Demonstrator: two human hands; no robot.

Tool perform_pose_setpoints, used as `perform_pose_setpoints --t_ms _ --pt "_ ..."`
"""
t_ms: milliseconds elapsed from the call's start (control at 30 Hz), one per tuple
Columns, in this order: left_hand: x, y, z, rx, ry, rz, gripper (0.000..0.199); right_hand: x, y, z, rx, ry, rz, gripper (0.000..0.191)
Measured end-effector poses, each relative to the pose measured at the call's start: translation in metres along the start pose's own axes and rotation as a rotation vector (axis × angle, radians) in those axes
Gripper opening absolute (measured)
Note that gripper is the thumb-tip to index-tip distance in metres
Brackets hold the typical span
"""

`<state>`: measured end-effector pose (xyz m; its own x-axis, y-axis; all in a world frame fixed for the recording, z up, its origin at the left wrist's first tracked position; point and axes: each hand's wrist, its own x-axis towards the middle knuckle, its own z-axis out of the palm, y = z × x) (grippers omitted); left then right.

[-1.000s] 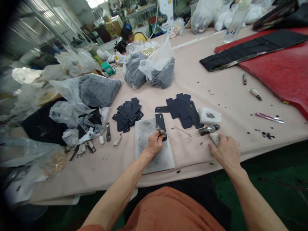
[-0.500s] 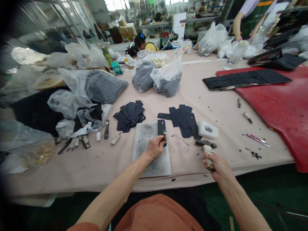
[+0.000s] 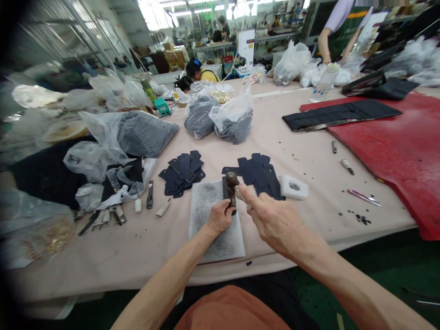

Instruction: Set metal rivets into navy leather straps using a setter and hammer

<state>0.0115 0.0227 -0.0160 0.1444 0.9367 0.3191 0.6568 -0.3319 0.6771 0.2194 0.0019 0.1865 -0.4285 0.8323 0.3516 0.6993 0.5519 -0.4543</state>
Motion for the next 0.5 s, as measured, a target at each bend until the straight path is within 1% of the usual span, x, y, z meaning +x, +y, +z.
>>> perform_pose_setpoints --t_ms 33,67,100,133,167,233,267,300,333,400,433,467,500 --pt "0.0 0.0 0.0 -0.001 0.0 -0.003 0.012 0.001 0.002 -0.001 -0.027 -0.064 -0.022 0.056" --pt "0.0 0.0 0.0 -0.001 0.0 -0.007 0.011 0.003 0.003 -0.004 -0.039 -0.091 -0.031 0.056" --pt "0.0 0.0 0.0 0.0 -0.001 -0.012 0.011 0.005 0.001 -0.01 -0.039 -0.069 -0.037 0.057" --pt "0.0 0.0 0.0 0.0 -0.003 -0.015 0.011 0.007 -0.002 -0.016 -0.04 0.0 -0.038 0.058" --pt "0.0 0.0 0.0 0.002 -0.007 -0.018 0.011 0.009 -0.008 -0.023 -0.05 0.104 -0.03 0.059" --pt "0.0 0.0 0.001 0.005 -0.012 -0.025 0.012 0.011 -0.018 -0.029 -0.087 0.36 0.011 0.067" --pt "0.0 0.0 0.002 0.007 -0.014 -0.027 0.012 0.011 -0.021 -0.028 -0.097 0.431 0.009 0.071" --pt "0.0 0.0 0.002 0.008 -0.017 -0.027 0.012 0.01 -0.022 -0.024 -0.097 0.432 -0.019 0.072" --pt "0.0 0.0 0.002 0.011 -0.016 -0.026 0.012 0.008 -0.02 -0.019 -0.089 0.358 -0.067 0.071" --pt "0.0 0.0 0.002 0.015 -0.019 -0.018 0.011 0.007 -0.012 -0.011 -0.074 0.089 -0.158 0.063" --pt "0.0 0.0 0.002 0.015 -0.019 -0.015 0.01 0.007 -0.007 -0.011 -0.073 -0.026 -0.165 0.058" --pt "0.0 0.0 0.002 0.013 -0.019 -0.014 0.01 0.008 -0.003 -0.015 -0.066 -0.082 -0.135 0.056" --pt "0.0 0.0 0.002 0.008 -0.017 -0.014 0.01 0.009 0.0 -0.022 -0.022 -0.06 -0.08 0.054"
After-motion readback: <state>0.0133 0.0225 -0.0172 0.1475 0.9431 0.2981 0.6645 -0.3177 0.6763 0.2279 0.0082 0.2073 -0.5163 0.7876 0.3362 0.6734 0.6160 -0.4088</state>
